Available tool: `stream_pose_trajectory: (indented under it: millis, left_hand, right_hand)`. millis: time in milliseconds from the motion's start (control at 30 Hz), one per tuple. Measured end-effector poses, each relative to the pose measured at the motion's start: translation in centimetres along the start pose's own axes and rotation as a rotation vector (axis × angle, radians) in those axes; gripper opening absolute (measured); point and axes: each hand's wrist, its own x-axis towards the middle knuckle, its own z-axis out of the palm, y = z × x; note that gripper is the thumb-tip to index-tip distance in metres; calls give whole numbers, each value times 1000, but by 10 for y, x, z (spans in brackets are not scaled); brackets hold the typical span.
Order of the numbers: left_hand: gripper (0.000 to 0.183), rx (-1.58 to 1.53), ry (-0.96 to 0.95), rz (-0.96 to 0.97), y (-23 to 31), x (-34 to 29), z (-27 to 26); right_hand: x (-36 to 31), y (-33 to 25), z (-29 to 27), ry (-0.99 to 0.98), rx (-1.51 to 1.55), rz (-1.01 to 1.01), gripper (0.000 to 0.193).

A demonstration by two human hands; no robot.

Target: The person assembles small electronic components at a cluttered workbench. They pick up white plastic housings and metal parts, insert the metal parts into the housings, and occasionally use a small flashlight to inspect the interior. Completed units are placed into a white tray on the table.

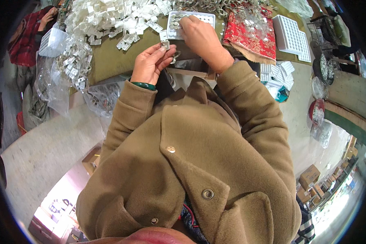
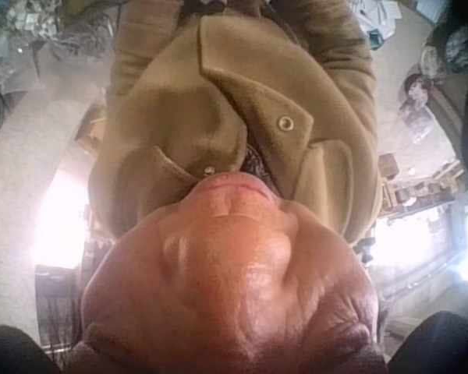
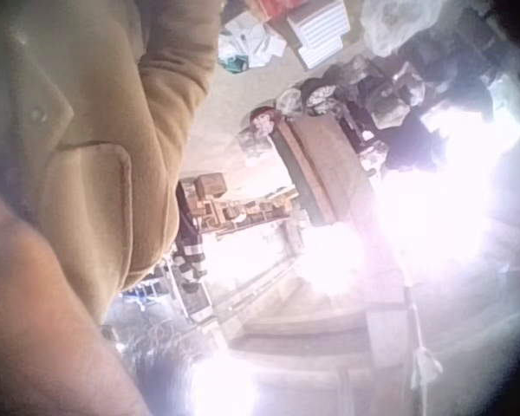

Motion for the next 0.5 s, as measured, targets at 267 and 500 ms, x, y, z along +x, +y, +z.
stream_pose_trajectory:
  millis: [267, 500]
  left_hand:
    - [28, -21, -37, 19, -2, -2, 1]
    - [30, 53, -30, 55, -2, -6, 1]
  right_hand:
    - [-18, -33, -23, -95, 511, -3, 15]
    - [-24, -44, -13, 22, 356, -72, 10]
